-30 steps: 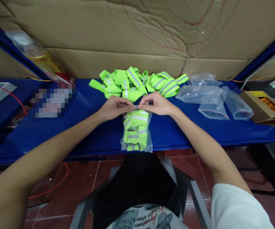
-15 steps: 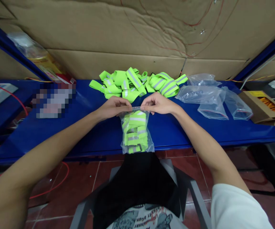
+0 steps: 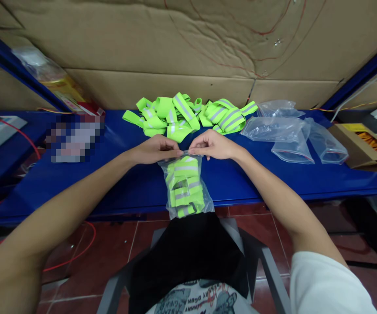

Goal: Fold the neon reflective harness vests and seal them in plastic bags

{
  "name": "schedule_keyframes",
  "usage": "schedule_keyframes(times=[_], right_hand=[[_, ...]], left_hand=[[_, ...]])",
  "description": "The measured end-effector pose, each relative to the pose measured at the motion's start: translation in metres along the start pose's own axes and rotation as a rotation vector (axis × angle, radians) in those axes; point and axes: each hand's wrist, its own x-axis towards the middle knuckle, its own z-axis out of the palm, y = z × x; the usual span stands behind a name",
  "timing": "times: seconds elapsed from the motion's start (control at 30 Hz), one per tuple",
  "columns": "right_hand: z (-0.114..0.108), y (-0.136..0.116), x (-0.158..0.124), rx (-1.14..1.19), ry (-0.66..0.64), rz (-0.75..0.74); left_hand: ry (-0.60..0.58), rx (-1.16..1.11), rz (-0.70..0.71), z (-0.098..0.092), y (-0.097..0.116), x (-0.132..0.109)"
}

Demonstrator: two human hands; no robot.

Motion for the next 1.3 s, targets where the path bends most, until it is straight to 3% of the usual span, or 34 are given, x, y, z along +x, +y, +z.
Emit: schedule_keyframes(times=[0.23,0.43,0.57,0.7,0.87,1.0,1.1,1.3], right_hand=[[0.001,0.009,0.004,0.059,0.078,0.064],[-0.006,0.0,-0.002,0.004,0.022,0.135],[-0.001,-0.003,-0.002,0.013,0.005,0.067],[0.007,0.0,0.001,0.025,0.06,0.002],[0.01,0.004,0.004,0.078,0.171,-0.016],[0.011,0.009,0.006,0.202,0.13,0.012],[0.012,0.012,0.007,0.345,0.051,0.122],[0.01,0.009,0.005,0.521,-0.037,0.144]], left_hand=[[0.09,-0.095,0.019,0.007,0.004,0.002],[-0.056,-0.108,-0.061,-0.004,0.001,-0.001],[-0.121,-0.078,-0.042,-0.005,0.004,-0.002],[-0.085,-0.04,0.05,0.002,0.007,-0.003],[0.046,0.004,0.152,0.003,0.014,-0.005],[0.07,-0.067,0.149,-0.001,0.025,-0.011],[0.237,-0.031,0.209,-0.006,0.028,-0.012],[1.044,0.209,0.405,-0.037,0.002,0.003]])
